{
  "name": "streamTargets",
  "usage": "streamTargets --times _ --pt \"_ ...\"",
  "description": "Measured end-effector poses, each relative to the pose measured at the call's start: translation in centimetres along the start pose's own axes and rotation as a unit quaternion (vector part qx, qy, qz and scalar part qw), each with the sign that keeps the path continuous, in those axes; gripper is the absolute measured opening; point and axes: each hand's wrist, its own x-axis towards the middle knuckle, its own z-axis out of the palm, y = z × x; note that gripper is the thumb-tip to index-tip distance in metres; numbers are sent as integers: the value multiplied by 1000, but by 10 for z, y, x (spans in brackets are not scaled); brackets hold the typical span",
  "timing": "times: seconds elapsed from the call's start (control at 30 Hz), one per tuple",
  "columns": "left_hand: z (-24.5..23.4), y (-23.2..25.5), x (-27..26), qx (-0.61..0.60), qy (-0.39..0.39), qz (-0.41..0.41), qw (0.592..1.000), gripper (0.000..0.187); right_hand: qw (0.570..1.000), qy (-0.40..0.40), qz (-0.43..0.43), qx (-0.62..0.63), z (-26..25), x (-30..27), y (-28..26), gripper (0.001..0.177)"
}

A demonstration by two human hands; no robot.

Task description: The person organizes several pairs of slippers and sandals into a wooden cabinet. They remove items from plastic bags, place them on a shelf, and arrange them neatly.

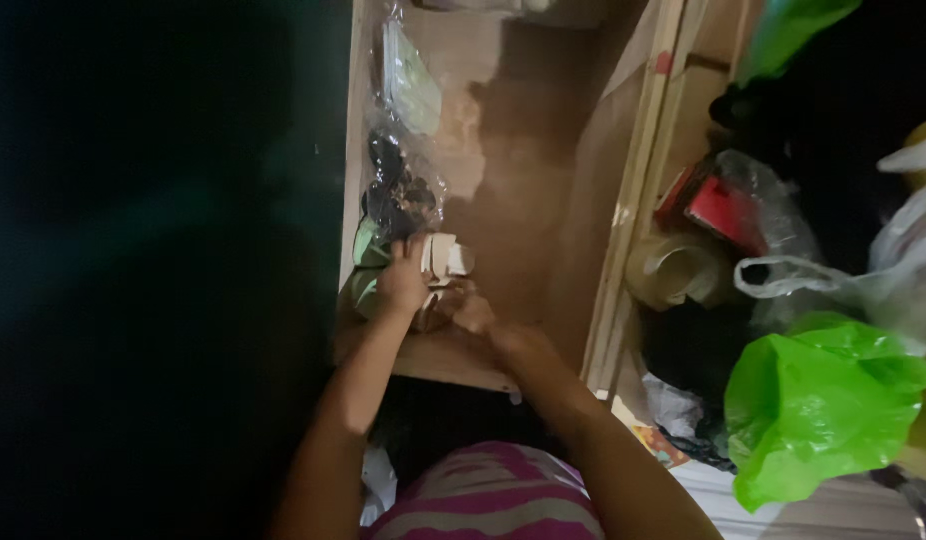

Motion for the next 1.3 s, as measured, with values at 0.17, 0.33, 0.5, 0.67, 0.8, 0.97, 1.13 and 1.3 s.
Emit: streamTargets --times 0.17,0.33,0.5,0.67,0.8,0.97,1.13,1.3 --pt "15 -6 7 30 -29 -14 999 81 989 30 -18 -141 -21 -33 -35 79" --pt "21 -11 4 1 -36 -30 999 93 971 67 -140 -181 -54 -66 -62 61" --pt "-22 18 -21 -15 80 45 996 79 991 39 -101 -74 -105 -118 -100 45" --pt "-134 154 -44 -87 69 115 987 66 974 67 -216 -4 -168 -195 -139 56" --pt "-197 284 -66 -130 33 244 960 69 939 198 -276 -57 -237 -298 -181 56" --pt "-201 418 -90 -190 67 458 866 62 888 301 -345 -48 -309 -437 -185 54" --pt "-192 489 -106 -190 26 530 826 50 852 391 -333 -104 -371 -511 -152 59" --pt "-176 515 -107 -190 40 566 801 43 858 441 -243 -98 -406 -525 -124 60"
